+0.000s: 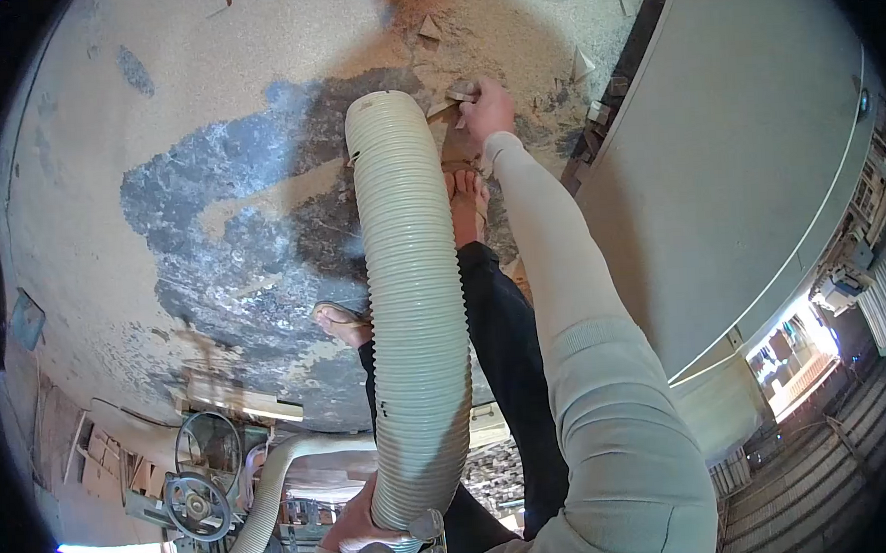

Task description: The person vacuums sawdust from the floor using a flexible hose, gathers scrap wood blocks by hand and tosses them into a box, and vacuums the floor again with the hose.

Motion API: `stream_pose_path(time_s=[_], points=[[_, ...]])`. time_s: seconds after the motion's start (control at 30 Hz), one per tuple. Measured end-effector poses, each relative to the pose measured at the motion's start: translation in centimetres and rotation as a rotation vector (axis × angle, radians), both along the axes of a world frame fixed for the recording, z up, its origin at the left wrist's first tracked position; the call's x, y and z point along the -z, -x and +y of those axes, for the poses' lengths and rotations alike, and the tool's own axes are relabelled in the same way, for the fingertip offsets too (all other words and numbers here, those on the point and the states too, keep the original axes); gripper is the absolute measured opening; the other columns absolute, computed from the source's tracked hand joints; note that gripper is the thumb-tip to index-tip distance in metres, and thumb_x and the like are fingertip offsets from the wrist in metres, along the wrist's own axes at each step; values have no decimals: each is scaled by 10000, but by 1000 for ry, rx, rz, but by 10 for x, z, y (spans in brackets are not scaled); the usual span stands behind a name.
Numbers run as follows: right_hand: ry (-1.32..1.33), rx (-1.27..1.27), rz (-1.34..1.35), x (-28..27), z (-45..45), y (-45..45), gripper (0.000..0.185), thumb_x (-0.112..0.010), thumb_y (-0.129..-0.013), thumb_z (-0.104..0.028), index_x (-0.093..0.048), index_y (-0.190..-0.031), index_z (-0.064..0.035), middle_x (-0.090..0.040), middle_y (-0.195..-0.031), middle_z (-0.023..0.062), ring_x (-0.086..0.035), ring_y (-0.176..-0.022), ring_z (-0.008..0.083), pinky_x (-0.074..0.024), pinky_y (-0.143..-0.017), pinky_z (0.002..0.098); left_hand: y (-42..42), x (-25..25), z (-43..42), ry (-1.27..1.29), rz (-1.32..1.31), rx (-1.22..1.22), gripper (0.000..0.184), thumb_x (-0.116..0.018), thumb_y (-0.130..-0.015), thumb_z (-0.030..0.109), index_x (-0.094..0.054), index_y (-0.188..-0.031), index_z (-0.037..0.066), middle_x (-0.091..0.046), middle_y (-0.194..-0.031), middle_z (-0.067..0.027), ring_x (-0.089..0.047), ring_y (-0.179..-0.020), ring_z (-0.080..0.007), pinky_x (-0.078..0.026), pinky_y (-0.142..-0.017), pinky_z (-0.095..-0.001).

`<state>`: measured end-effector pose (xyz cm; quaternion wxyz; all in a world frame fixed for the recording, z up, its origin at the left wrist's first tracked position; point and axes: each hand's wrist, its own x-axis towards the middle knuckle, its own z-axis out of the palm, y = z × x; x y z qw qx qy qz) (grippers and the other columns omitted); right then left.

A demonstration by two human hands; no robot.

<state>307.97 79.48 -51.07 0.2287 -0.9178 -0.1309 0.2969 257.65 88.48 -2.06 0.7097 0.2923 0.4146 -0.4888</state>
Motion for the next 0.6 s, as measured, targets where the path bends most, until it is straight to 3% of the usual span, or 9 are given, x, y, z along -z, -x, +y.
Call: stream_pose_path(time_s=[0.1, 0.23, 0.33, 0.37, 0.4, 0.43, 0.47, 0.57, 0.6], points=[[-1, 62, -9, -11, -15, -6, 265, -822, -795, -76, -736, -1041, -25, -769, -976, 161, -764, -916, 328, -598, -839, 429, -8, 0, 4, -5, 1, -8, 1380, -1051, -551, 297, -309, -1695, 86, -624, -1520, -155, -615, -1390, -297, -455, -1192, -444], [-68, 217, 270, -96, -31, -28, 288, -794, -846, -87, -730, -1123, -41, -766, -965, 76, -752, -945, 175, -593, -843, 359, 13, 2, -10, 28, 23, -125, 1368, -1057, -563, 294, -312, -1688, 66, -606, -1540, -149, -580, -1421, -279, -427, -1213, -447], [-169, -137, -18, -232, -50, -76, 272, -784, -897, -65, -727, -1163, -65, -751, -1142, 81, -740, -1001, 165, -586, -812, 314, 1, -1, 3, 47, 59, -155, 1373, -1066, -566, 290, -307, -1683, 43, -589, -1550, -155, -552, -1437, -274, -406, -1229, -453], [-282, -221, -263, -291, -51, -90, 256, -804, -902, -23, -735, -1144, -69, -742, -1212, 82, -729, -1035, 169, -594, -848, 299, 5, -4, 5, 43, 50, -156, 1373, -1066, -566, 290, -307, -1683, 43, -589, -1550, -155, -552, -1437, -274, -406, -1229, -453], [-272, -140, -318, -343, -61, -107, 228, -814, -918, 3, -739, -1120, -70, -744, -1237, 83, -719, -1057, 171, -605, -900, 298, 12, -6, 3, 28, 67, -184, 1358, -1066, -576, 293, -314, -1680, 51, -588, -1550, -158, -558, -1434, -276, -415, -1224, -448], [-439, 60, -296, -383, -81, -135, 210, -816, -935, -1, -739, -1110, -87, -739, -1249, 84, -716, -1061, 171, -608, -899, 304, 19, -8, 2, 14, 83, -211, 1343, -1066, -585, 296, -321, -1677, 59, -587, -1551, -161, -564, -1430, -278, -425, -1219, -443], [-356, 68, -485, -421, -107, -167, 211, -821, -942, -10, -725, -1120, -68, -734, -1251, 112, -715, -1071, 173, -603, -864, 296, 24, -9, 1, 12, 73, -212, 1343, -1066, -585, 296, -321, -1677, 59, -587, -1551, -161, -564, -1430, -278, -425, -1219, -443], [-114, 169, -691, -493, -235, -264, 477, -839, -958, -141, -640, -1354, 35, -696, -1336, 197, -702, -1146, 246, -590, -955, 339, 31, -13, 7, 5, 68, -272, 1357, -1071, -582, 246, -306, -1686, 56, -577, -1560, -163, -546, -1447, -277, -419, -1225, -449], [330, 57, -999, -503, -236, -262, 533, -835, -965, -158, -612, -1406, 42, -675, -1366, 202, -680, -1195, 249, -580, -973, 343, 29, -13, 11, 17, 84, -295, 1359, -1071, -583, 237, -302, -1689, 55, -573, -1564, -162, -538, -1455, -280, -415, -1229, -452]])
